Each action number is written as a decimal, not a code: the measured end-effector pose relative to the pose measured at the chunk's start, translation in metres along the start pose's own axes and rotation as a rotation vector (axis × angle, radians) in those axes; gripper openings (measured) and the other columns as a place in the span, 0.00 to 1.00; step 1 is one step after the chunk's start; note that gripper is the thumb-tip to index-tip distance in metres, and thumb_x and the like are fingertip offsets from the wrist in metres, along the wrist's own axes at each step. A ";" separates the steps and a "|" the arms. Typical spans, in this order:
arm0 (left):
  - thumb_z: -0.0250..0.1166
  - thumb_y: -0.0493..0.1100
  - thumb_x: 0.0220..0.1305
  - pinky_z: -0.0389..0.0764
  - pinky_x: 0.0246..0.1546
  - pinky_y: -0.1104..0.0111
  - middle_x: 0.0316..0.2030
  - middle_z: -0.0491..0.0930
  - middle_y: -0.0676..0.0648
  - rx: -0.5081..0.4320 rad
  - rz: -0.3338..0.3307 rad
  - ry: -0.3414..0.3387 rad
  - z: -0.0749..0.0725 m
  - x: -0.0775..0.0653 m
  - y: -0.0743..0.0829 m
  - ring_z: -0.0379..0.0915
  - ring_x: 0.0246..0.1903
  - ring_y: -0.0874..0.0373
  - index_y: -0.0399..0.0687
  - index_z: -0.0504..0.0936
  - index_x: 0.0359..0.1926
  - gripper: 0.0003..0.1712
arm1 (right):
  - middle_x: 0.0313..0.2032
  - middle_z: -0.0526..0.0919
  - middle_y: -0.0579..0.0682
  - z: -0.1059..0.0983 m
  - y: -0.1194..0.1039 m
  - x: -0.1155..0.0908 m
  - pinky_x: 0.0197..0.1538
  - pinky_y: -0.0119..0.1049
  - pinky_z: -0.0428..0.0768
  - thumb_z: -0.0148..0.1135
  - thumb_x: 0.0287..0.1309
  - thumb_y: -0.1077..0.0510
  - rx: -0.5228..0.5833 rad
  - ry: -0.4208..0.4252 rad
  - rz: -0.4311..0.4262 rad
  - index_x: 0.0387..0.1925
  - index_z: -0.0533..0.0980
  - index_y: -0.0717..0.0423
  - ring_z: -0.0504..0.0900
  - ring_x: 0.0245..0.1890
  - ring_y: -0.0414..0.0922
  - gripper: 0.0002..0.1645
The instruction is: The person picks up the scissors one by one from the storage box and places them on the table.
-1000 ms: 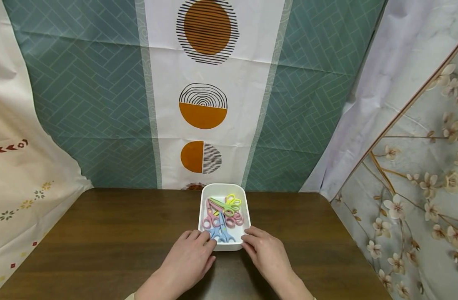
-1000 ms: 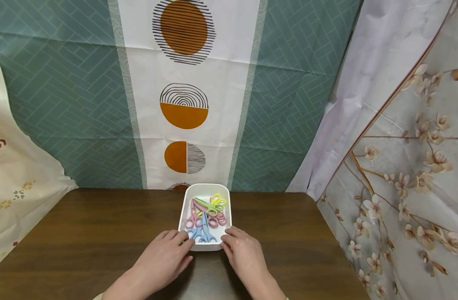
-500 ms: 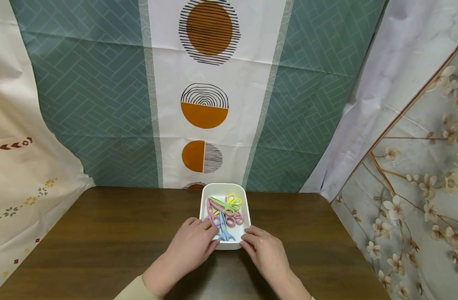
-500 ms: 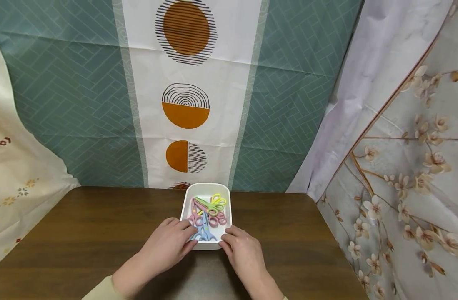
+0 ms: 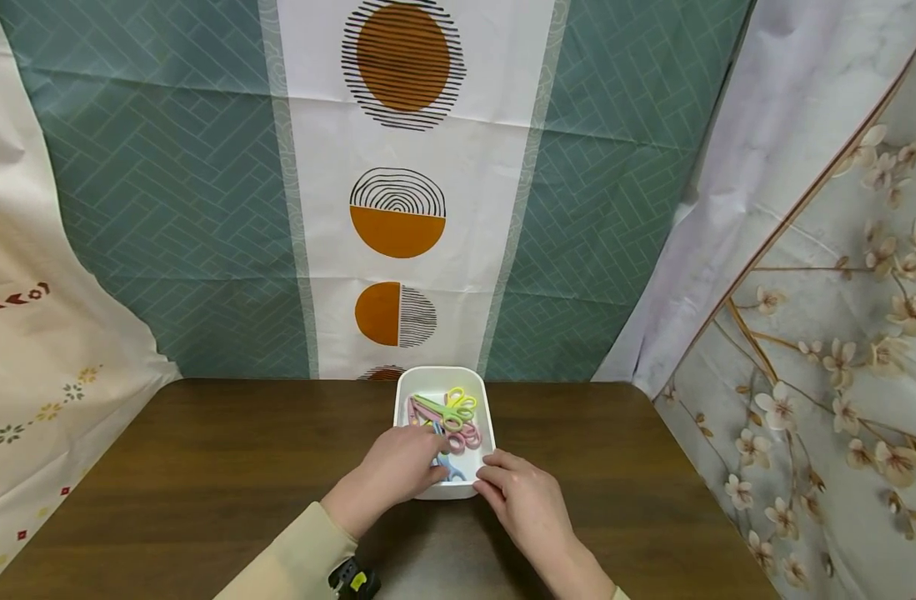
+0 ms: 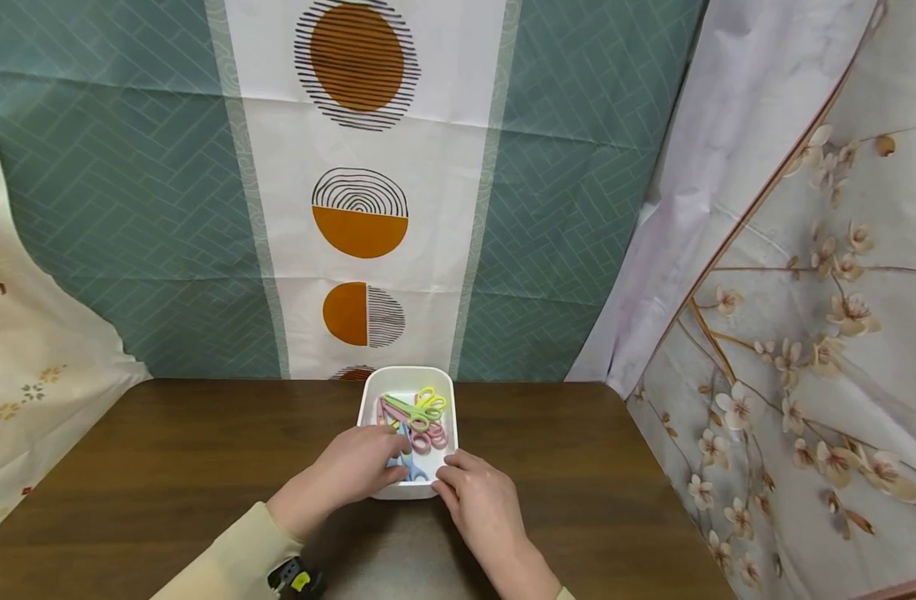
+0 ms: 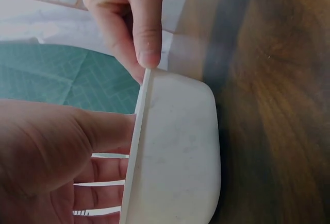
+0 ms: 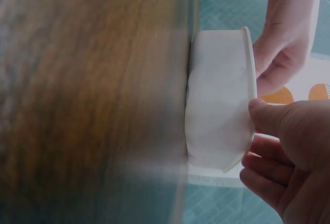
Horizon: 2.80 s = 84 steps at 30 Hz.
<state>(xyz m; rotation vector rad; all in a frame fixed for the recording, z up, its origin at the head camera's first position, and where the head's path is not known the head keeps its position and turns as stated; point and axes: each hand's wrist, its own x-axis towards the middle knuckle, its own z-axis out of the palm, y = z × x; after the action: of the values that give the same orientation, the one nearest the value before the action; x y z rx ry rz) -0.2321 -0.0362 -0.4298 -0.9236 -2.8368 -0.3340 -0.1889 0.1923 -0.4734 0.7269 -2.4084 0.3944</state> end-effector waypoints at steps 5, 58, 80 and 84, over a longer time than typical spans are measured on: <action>0.83 0.51 0.65 0.87 0.42 0.54 0.44 0.93 0.49 -0.032 -0.021 -0.054 0.002 0.008 -0.003 0.87 0.40 0.51 0.51 0.94 0.55 0.20 | 0.48 0.91 0.46 -0.001 0.000 0.001 0.47 0.45 0.89 0.85 0.59 0.55 0.007 -0.008 0.005 0.39 0.92 0.48 0.91 0.47 0.44 0.08; 0.75 0.38 0.65 0.80 0.53 0.47 0.36 0.88 0.52 0.063 -0.060 -0.207 0.020 0.033 -0.006 0.76 0.34 0.52 0.59 0.90 0.44 0.10 | 0.49 0.91 0.44 0.001 -0.002 -0.001 0.47 0.45 0.90 0.83 0.61 0.51 -0.006 -0.044 0.044 0.39 0.92 0.45 0.90 0.48 0.44 0.07; 0.79 0.48 0.68 0.78 0.59 0.45 0.50 0.91 0.46 0.131 -0.091 -0.133 0.027 0.031 -0.003 0.86 0.47 0.44 0.60 0.88 0.65 0.26 | 0.48 0.90 0.44 0.001 -0.002 -0.002 0.46 0.45 0.89 0.83 0.62 0.52 0.007 -0.038 0.039 0.39 0.92 0.45 0.90 0.46 0.44 0.06; 0.81 0.50 0.66 0.82 0.55 0.47 0.46 0.92 0.47 0.211 -0.056 -0.075 0.029 0.031 -0.003 0.88 0.44 0.45 0.59 0.90 0.62 0.24 | 0.47 0.91 0.45 0.001 -0.001 -0.002 0.45 0.45 0.89 0.83 0.61 0.53 0.012 -0.024 0.030 0.38 0.92 0.46 0.90 0.46 0.44 0.06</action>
<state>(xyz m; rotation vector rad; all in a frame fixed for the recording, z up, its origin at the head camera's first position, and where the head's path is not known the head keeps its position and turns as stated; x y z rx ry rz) -0.2603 -0.0139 -0.4520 -0.8319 -2.8983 -0.0050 -0.1876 0.1914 -0.4752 0.7053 -2.4438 0.4153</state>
